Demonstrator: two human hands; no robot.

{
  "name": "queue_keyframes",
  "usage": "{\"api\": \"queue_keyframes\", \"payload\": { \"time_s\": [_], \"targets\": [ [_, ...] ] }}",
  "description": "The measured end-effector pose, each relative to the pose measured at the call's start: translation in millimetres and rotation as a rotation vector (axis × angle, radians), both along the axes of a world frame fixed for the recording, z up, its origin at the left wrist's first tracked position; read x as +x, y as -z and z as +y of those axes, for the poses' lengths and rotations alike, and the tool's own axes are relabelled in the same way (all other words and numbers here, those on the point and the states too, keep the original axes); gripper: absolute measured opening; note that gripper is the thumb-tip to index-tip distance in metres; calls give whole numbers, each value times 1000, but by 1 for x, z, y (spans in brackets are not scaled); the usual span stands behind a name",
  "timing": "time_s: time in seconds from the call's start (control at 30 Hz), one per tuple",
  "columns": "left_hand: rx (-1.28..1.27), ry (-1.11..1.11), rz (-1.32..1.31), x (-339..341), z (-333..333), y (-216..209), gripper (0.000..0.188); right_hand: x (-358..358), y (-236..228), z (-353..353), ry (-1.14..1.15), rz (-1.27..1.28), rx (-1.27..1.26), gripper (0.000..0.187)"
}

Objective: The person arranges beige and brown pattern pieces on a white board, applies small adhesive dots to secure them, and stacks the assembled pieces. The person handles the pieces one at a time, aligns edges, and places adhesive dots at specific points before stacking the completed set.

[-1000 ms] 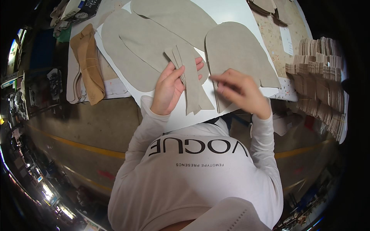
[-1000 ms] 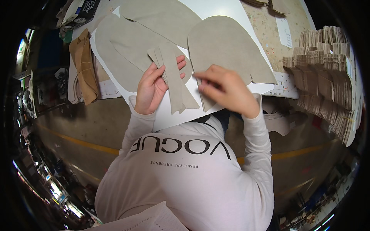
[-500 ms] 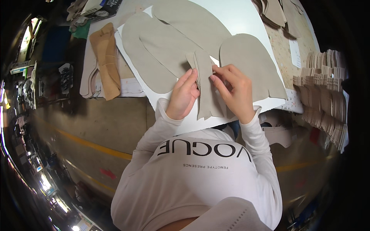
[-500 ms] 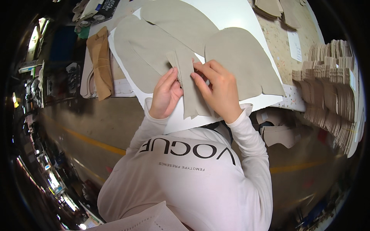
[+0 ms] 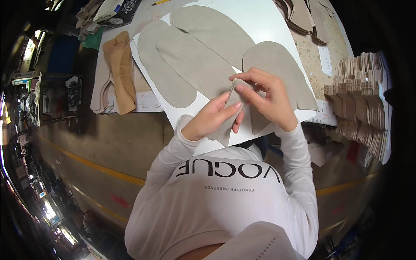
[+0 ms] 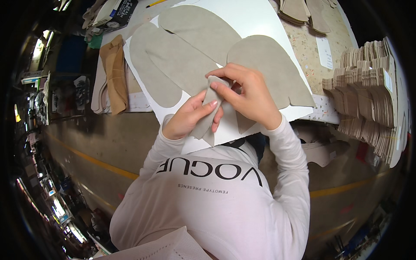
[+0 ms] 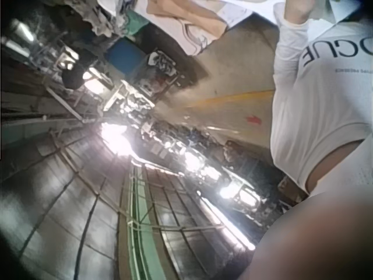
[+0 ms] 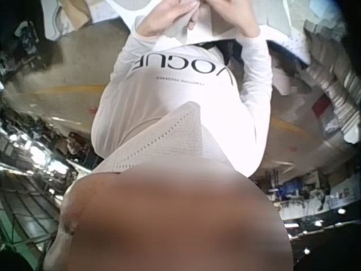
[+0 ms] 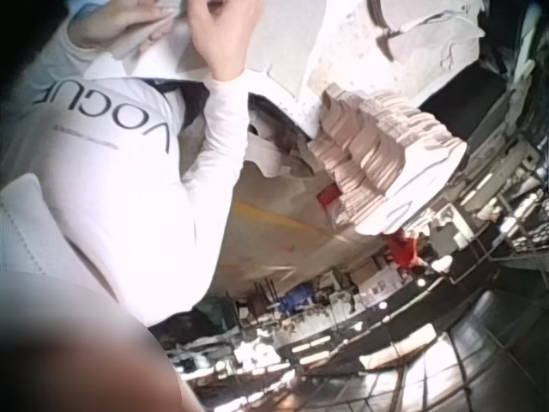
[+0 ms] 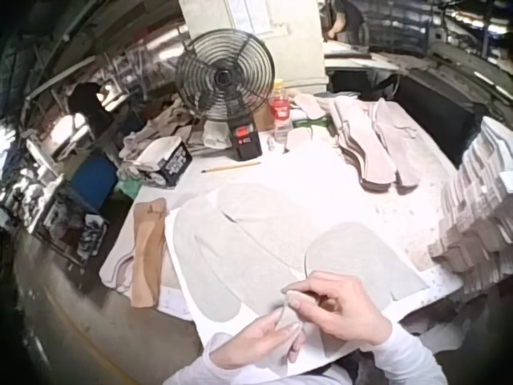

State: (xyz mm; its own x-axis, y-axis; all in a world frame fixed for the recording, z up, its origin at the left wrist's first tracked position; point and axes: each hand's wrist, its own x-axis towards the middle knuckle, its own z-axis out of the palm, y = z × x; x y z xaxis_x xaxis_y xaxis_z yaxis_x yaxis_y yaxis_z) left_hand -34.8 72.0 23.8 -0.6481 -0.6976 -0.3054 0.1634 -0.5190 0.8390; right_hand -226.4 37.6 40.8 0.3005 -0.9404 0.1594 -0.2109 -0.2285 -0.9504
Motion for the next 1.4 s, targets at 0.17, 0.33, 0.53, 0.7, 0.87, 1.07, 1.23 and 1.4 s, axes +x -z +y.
{"api": "queue_keyframes", "payload": {
  "time_s": [0.17,0.33,0.53,0.7,0.87,1.07,1.23,1.4],
  "targets": [
    [-145,-12,-247,43,0,-16,21,-12,-4,-17,-85,14,188,13],
    [-528,13,-904,84,-2,-20,23,-4,17,-13,-170,199,324,13],
    [-892,-190,-1068,66,13,-6,32,-11,21,-1,-111,426,-74,24],
    [-1171,-220,-966,50,14,-1,49,-19,15,1,-276,535,-398,48],
    [-1191,-173,-1036,38,10,10,44,-13,22,5,-327,569,-380,44],
    [-1198,-211,-1047,36,12,14,37,-14,25,2,-347,543,-370,46],
    [-1164,-189,-1034,33,13,7,41,-16,23,2,-373,524,-368,46],
    [-974,-186,-812,55,-10,-34,45,-36,-14,-12,-264,370,-400,44]
  ]
}}
